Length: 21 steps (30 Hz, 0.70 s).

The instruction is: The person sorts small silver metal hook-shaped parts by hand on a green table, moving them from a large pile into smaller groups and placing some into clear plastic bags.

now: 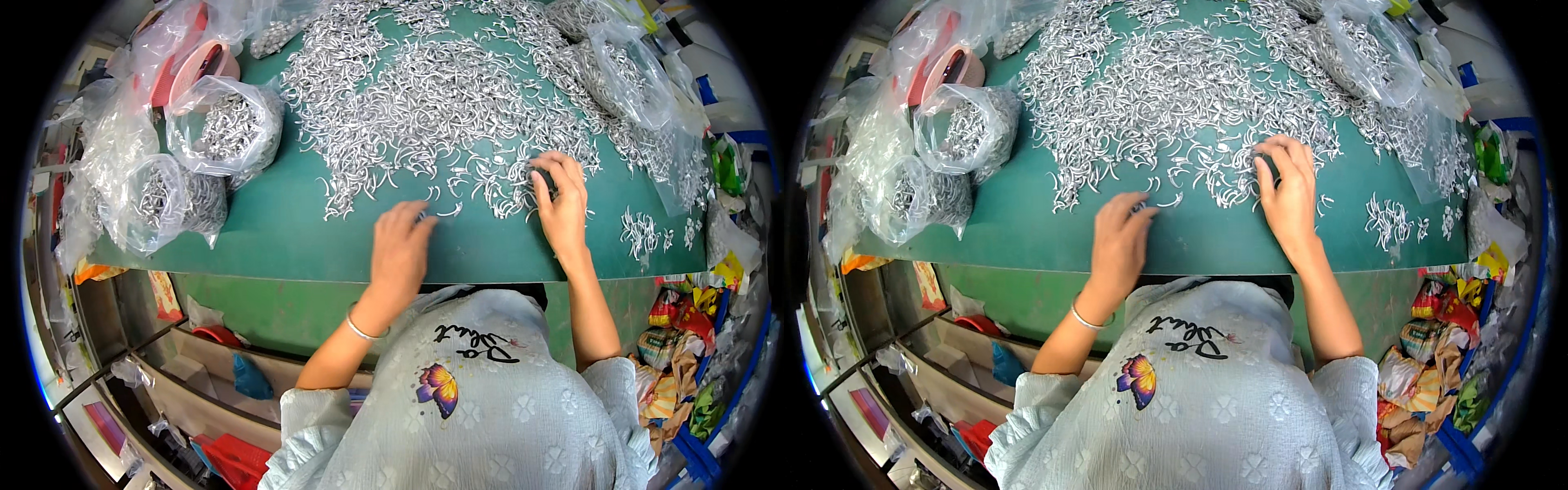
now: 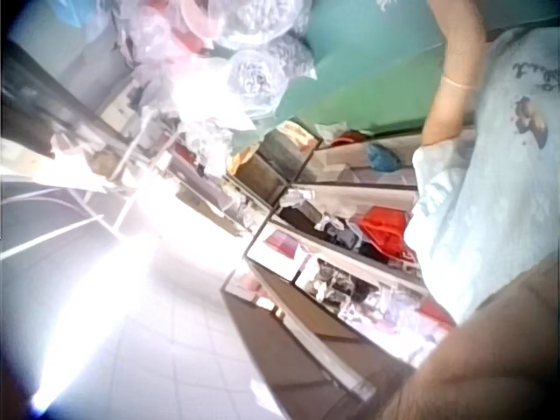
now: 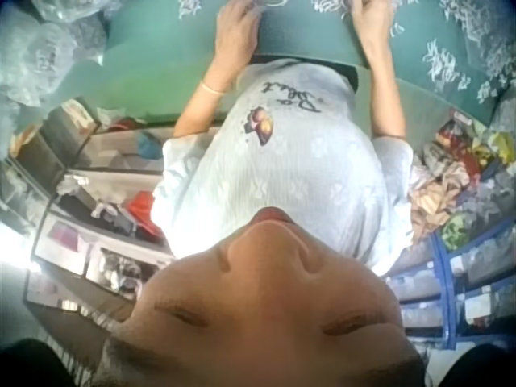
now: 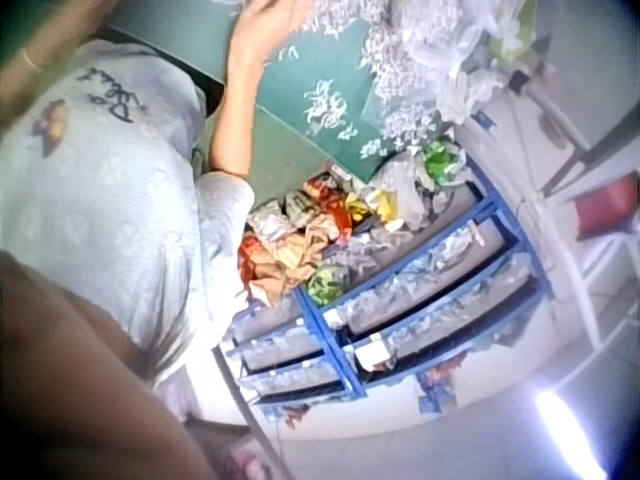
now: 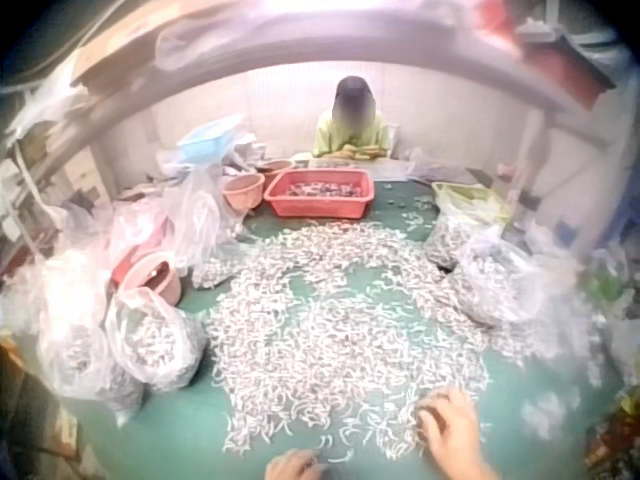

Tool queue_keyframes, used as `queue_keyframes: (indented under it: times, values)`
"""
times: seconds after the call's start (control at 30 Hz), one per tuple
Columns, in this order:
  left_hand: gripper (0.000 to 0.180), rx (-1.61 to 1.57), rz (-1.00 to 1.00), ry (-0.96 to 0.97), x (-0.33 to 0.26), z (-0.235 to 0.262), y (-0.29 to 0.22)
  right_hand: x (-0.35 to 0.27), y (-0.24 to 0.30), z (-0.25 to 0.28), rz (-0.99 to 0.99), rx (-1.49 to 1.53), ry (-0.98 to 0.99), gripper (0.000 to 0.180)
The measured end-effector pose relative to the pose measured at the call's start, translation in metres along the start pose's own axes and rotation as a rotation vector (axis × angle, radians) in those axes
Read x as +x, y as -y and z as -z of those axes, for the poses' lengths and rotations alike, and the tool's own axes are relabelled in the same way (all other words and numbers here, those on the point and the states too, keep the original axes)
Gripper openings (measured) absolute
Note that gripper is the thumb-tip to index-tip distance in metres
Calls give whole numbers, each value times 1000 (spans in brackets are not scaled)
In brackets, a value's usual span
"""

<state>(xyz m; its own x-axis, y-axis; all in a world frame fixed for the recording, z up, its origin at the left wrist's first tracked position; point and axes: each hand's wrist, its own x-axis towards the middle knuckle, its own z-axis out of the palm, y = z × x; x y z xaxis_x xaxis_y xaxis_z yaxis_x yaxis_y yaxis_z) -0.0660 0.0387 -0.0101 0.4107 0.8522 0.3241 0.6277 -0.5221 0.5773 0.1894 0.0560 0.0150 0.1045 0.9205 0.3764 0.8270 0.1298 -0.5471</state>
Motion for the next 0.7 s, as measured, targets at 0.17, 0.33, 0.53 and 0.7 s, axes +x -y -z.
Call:
queue_keyframes:
  times: [0.17,0.33,0.53,0.7]
  values:
    - [34,53,122,-68,3,9,-10,-15,35,-11,154,23,63,19]
    - [38,68,249,-62,2,8,-4,-12,53,-44,202,-71,134,12]
    - [35,-64,257,-154,-12,21,-9,-16,49,-34,216,-89,140,11]
    - [41,-94,225,-16,-12,16,0,-14,61,-45,273,-123,204,23]
